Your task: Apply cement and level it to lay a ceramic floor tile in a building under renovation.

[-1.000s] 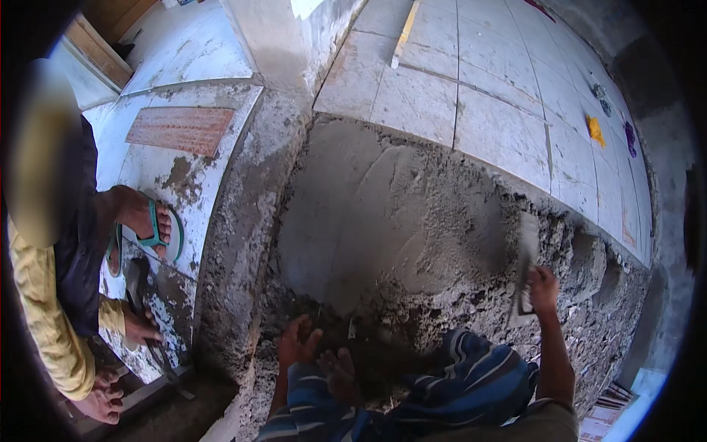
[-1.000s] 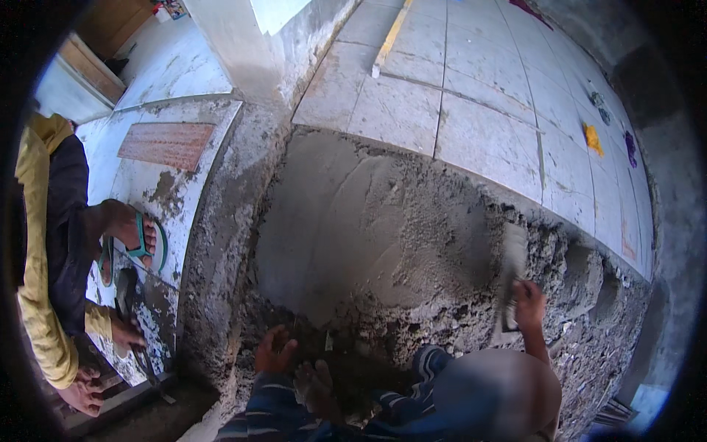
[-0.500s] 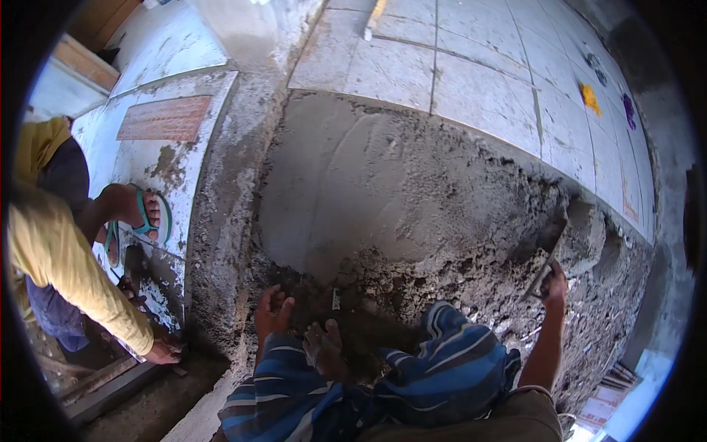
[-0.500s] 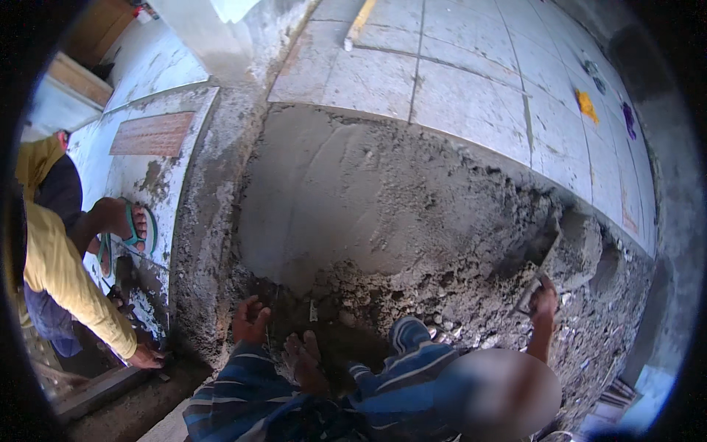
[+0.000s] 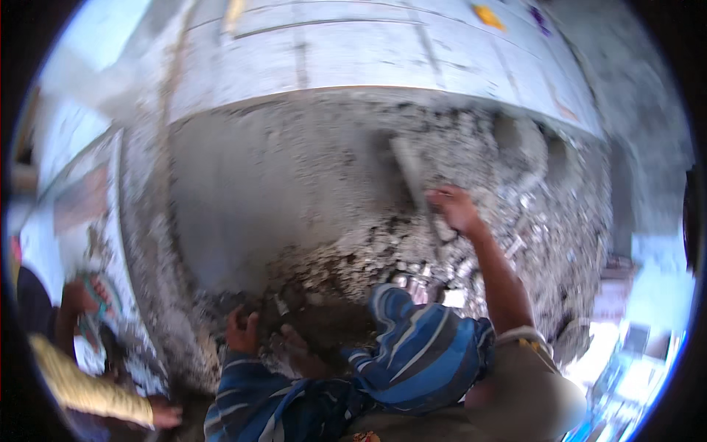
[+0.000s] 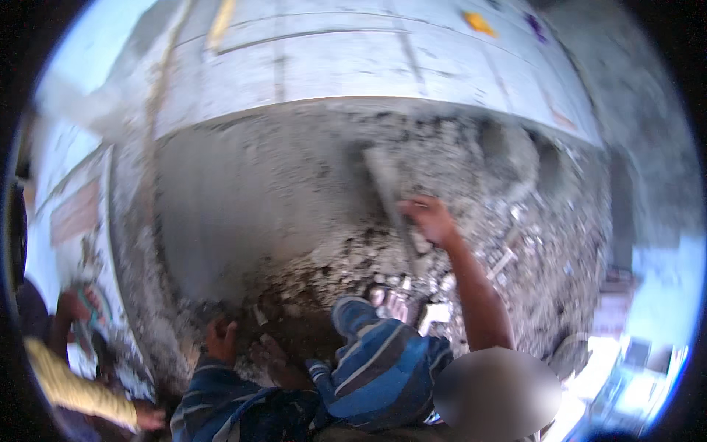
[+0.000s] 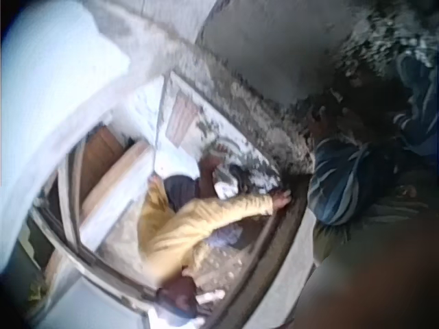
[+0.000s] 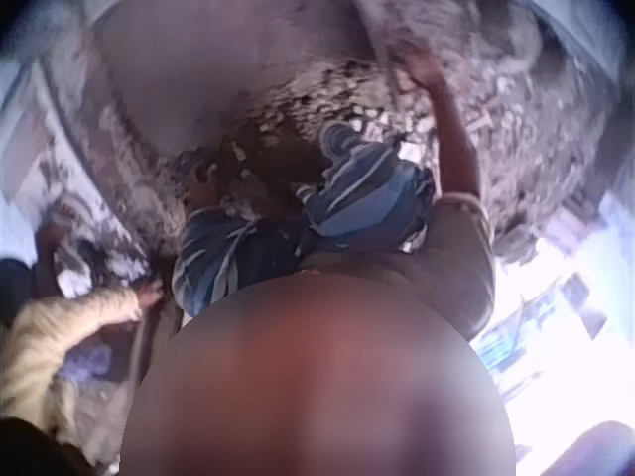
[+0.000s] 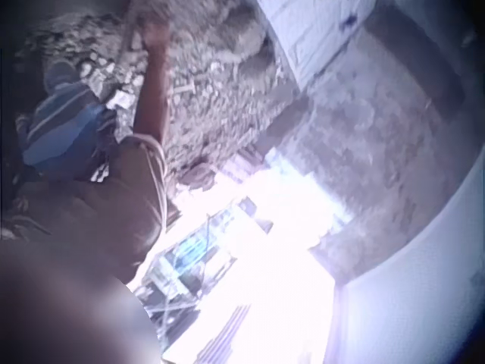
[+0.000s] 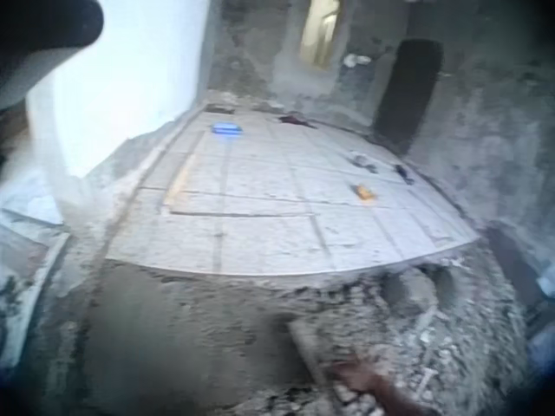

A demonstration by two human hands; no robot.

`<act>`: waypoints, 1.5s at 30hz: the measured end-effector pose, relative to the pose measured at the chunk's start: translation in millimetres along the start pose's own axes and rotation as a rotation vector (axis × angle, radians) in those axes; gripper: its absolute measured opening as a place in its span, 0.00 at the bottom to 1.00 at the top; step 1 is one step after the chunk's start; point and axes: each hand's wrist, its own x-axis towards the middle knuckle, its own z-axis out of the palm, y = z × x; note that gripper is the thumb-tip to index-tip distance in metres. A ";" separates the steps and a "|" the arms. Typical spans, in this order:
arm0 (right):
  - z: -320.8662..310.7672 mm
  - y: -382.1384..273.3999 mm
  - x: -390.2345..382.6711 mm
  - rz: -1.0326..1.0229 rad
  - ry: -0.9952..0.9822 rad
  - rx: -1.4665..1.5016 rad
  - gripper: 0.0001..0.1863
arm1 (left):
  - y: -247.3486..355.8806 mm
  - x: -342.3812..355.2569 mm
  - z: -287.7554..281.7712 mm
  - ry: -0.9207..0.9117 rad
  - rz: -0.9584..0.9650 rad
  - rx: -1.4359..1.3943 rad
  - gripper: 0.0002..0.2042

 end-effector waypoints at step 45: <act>46.0 -120.3 7.3 -0.232 0.115 -0.528 0.17 | 20.5 -32.2 6.4 0.163 -0.254 -0.089 0.23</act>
